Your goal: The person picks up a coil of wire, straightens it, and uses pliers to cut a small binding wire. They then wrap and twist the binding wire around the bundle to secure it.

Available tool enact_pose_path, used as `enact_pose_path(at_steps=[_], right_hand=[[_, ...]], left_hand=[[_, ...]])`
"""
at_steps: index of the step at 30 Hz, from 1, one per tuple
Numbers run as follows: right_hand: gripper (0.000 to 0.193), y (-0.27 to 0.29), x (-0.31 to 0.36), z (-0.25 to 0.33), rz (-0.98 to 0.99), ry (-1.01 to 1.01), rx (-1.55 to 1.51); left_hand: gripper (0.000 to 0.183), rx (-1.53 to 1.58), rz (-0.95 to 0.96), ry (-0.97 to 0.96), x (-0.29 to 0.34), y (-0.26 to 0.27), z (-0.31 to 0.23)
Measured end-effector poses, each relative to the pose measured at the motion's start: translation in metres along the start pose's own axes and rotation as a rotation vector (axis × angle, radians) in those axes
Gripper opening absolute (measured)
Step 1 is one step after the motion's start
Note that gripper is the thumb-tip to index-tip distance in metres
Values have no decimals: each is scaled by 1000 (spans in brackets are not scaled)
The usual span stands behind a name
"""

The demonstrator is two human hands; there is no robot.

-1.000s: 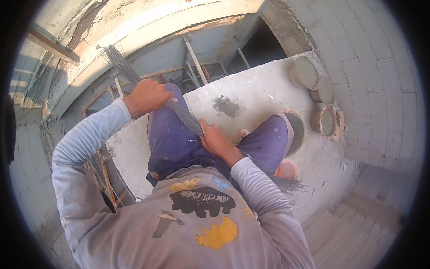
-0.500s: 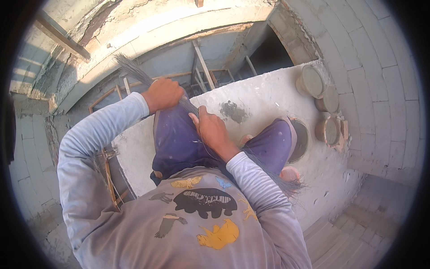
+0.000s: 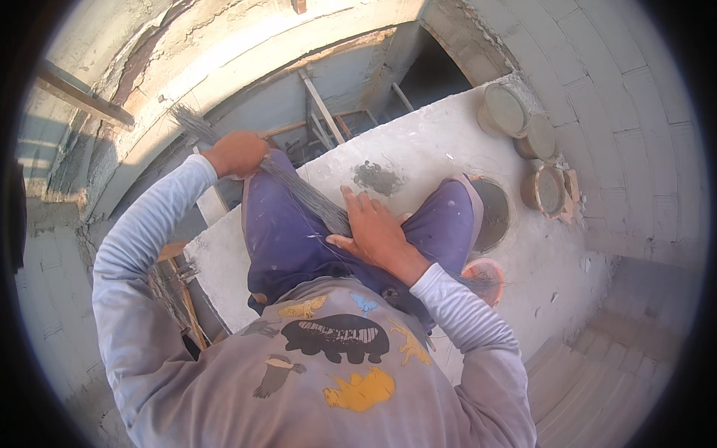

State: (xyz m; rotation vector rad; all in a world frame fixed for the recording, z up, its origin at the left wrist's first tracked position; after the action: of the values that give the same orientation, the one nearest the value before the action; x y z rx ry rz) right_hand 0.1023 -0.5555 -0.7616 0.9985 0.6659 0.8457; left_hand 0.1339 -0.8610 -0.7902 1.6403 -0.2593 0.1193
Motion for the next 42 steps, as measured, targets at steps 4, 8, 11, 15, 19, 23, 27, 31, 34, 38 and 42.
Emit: enact_pose_path(at_steps=[4, 8, 11, 15, 19, 23, 27, 31, 34, 38, 42], right_hand=[[77, 30, 47, -15, 233, -222, 25], [70, 43, 50, -18, 235, -324, -56], [64, 61, 39, -15, 227, -337, -197], [57, 107, 11, -15, 50, -292, -313], [52, 149, -16, -9, -6, -319, -302], [50, 175, -50, 13, -68, -265, -297], [45, 182, -86, 41, -123, -102, -250], [31, 198, -121, 52, -313, 109, -511], [29, 201, -139, 47, -290, 57, -525], [28, 190, -147, 56, -312, 116, -606], [29, 185, -157, 64, -352, 91, -705]], left_hand=[[18, 104, 12, -45, 7, -2, 12], [25, 177, -11, -14, 10, -2, 14], [42, 175, -222, 58, 9, 9, 21], [67, 186, -791, 144, 7, 32, 19], [67, 276, -1309, 569, 40, 23, -35], [84, 2535, -644, 599, 27, 1, -119], [79, 2890, -1058, -55, -27, 109, -55], [36, 3037, -927, -426, -28, 190, 20], [34, 2839, -952, -575, 1, 224, 44], [31, 2666, -981, -593, 21, 250, 52], [27, 2608, -989, -540, 30, 260, 52]])
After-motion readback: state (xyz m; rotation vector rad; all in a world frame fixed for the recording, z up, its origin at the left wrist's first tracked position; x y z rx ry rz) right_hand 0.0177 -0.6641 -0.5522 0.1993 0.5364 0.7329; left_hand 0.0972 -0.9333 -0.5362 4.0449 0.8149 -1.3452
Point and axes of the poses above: each hand's wrist, its own x-axis away from the middle knuckle, its own y-axis out of the back of the hand, z = x × y, the point moved 4 cm from there along -x, towards the middle knuckle, and after that the axes turned 14 degrees about -z, right-handed, at the moved point
